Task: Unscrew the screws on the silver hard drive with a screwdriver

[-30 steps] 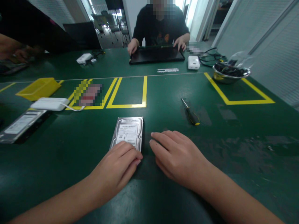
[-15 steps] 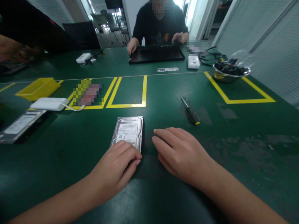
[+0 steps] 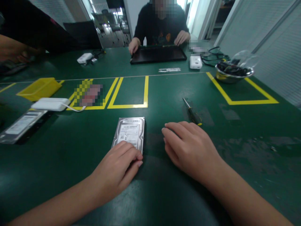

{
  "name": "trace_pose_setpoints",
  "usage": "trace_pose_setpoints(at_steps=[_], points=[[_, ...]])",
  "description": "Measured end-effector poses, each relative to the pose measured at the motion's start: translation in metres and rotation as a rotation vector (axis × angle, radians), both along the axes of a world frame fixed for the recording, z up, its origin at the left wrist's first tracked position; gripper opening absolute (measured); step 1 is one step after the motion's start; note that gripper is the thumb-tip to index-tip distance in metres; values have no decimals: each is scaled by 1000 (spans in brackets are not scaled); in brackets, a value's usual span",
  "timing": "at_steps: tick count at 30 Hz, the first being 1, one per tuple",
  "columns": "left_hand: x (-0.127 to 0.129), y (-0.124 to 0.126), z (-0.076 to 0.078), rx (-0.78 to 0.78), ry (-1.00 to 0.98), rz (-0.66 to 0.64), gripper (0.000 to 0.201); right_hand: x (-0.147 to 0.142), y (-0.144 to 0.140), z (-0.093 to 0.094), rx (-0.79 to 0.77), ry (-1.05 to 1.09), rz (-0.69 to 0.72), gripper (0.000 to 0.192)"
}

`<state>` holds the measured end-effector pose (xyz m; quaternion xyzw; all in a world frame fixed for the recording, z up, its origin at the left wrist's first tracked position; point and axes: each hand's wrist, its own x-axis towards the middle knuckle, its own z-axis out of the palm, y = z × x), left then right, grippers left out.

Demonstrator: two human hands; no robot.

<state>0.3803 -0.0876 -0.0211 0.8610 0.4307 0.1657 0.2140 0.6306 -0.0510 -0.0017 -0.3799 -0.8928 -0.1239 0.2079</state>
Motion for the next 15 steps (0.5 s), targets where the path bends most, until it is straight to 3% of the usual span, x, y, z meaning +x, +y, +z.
trace_pose_setpoints(at_steps=[7,15], points=[[-1,2,-1,5,4,0,7,17,15,-3,-103,-267,-515,37],[0,1,-1,28,-11,2,7,28,26,-8,-236,-348,-708,37]])
